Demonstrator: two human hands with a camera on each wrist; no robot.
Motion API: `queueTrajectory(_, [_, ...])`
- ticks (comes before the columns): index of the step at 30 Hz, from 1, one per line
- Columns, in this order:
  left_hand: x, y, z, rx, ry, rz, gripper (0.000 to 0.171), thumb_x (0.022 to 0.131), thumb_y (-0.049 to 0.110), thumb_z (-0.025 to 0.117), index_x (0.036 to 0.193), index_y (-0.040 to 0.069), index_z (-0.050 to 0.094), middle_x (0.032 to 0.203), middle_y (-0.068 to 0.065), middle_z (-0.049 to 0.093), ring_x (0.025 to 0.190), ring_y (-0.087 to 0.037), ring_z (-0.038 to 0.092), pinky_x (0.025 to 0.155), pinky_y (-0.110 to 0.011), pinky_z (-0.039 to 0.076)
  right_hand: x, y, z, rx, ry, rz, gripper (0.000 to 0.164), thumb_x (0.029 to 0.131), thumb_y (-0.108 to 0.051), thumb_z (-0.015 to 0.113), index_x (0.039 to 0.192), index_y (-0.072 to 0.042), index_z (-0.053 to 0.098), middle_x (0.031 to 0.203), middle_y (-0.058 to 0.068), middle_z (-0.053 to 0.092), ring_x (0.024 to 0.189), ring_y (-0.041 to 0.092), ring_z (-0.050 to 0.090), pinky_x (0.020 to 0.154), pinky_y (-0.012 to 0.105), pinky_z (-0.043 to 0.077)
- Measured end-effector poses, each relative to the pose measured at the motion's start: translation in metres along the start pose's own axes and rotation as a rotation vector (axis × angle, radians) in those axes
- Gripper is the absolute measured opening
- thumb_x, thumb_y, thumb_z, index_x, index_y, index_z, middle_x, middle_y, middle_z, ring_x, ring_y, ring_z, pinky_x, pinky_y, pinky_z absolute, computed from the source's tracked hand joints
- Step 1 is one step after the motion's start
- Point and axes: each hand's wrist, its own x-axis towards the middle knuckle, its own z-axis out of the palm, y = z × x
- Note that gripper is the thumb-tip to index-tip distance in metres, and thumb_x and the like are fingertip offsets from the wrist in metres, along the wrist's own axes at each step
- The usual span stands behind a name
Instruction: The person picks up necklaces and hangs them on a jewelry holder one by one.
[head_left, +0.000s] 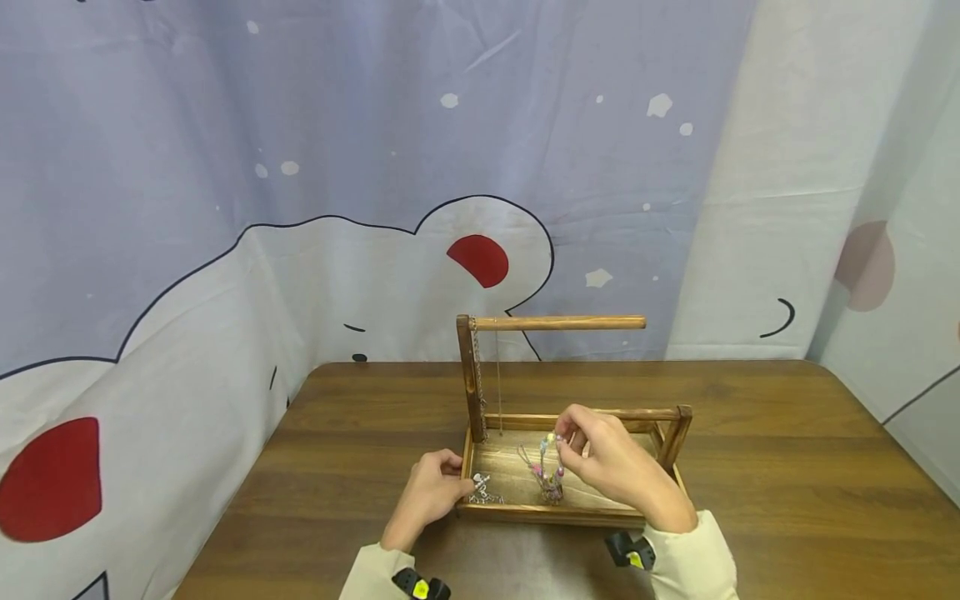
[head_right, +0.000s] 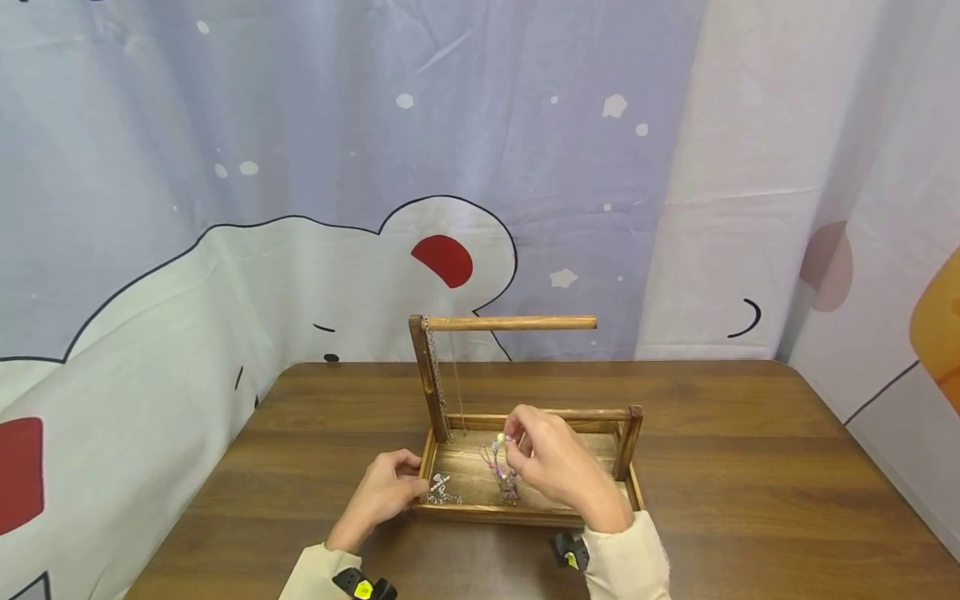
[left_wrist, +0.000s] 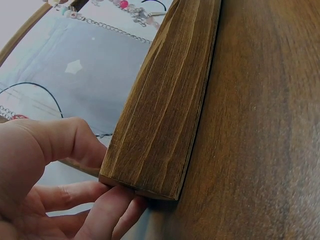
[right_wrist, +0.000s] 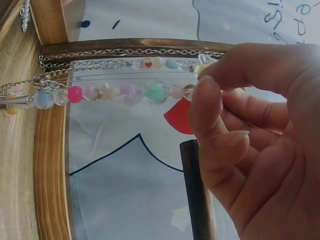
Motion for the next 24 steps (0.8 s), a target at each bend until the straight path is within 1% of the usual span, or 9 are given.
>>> queueTrajectory(4, [0.0001,-0.0007,-0.0004,-0.002,0.0,-0.002,0.027,0.071,0.008,0.07,0.094,-0.004,0.061,0.085,-0.009,0.065,0.076,-0.017,0.064,0.064,-0.032,0.051,0.0004,-0.0014,-0.0012,0.0,0.063,-0.012,0.014,0.077,0.001,0.061,0.084,-0.01,0.056,0.073,-0.008,0.056,0.06,0.0,0.053,0.053,0.02,0.045])
queueTrajectory(7, [0.0006,-0.0009,-0.0009,-0.008,0.001,-0.004,0.027,0.071,0.008,0.07,0.094,-0.004,0.061,0.085,-0.009,0.065,0.076,-0.017,0.064,0.064,-0.031,0.051,0.0007,-0.0021,-0.0019,0.006,0.094,-0.015,0.015,0.077,0.002,0.061,0.084,-0.01,0.056,0.073,-0.008,0.056,0.06,0.0,0.053,0.052,0.02,0.044])
queueTrajectory(10, [0.0011,-0.0007,-0.0014,-0.014,0.0,-0.003,0.027,0.072,0.008,0.07,0.094,-0.004,0.061,0.086,-0.01,0.065,0.077,-0.017,0.065,0.064,-0.03,0.051,0.0014,-0.0027,-0.0022,0.014,0.134,-0.04,0.016,0.077,0.003,0.061,0.084,-0.01,0.055,0.074,-0.008,0.055,0.06,0.0,0.052,0.05,0.019,0.044])
queueTrajectory(14, [0.0007,-0.0007,-0.0017,-0.015,0.001,0.005,0.028,0.072,0.007,0.07,0.095,-0.005,0.061,0.087,-0.011,0.065,0.077,-0.018,0.065,0.064,-0.031,0.051,0.0022,-0.0039,-0.0017,0.021,0.211,-0.085,0.018,0.077,0.004,0.062,0.086,-0.01,0.055,0.076,-0.009,0.055,0.06,0.001,0.053,0.05,0.019,0.043])
queueTrajectory(16, [-0.0001,-0.0001,-0.0018,-0.015,-0.002,0.0,0.028,0.072,0.008,0.07,0.095,-0.005,0.061,0.087,-0.012,0.065,0.077,-0.018,0.065,0.063,-0.031,0.051,0.0019,-0.0047,-0.0009,0.023,0.242,-0.093,0.018,0.077,0.004,0.062,0.087,-0.009,0.055,0.076,-0.009,0.055,0.061,0.0,0.053,0.05,0.019,0.043])
queueTrajectory(24, [-0.0008,-0.0011,0.0001,-0.022,-0.007,-0.002,0.027,0.071,0.007,0.07,0.094,-0.005,0.061,0.086,-0.011,0.065,0.077,-0.018,0.065,0.064,-0.031,0.051,0.0043,-0.0084,0.0014,0.027,0.33,-0.119,0.018,0.076,0.005,0.062,0.087,-0.008,0.056,0.076,-0.01,0.054,0.062,0.002,0.052,0.051,0.018,0.044])
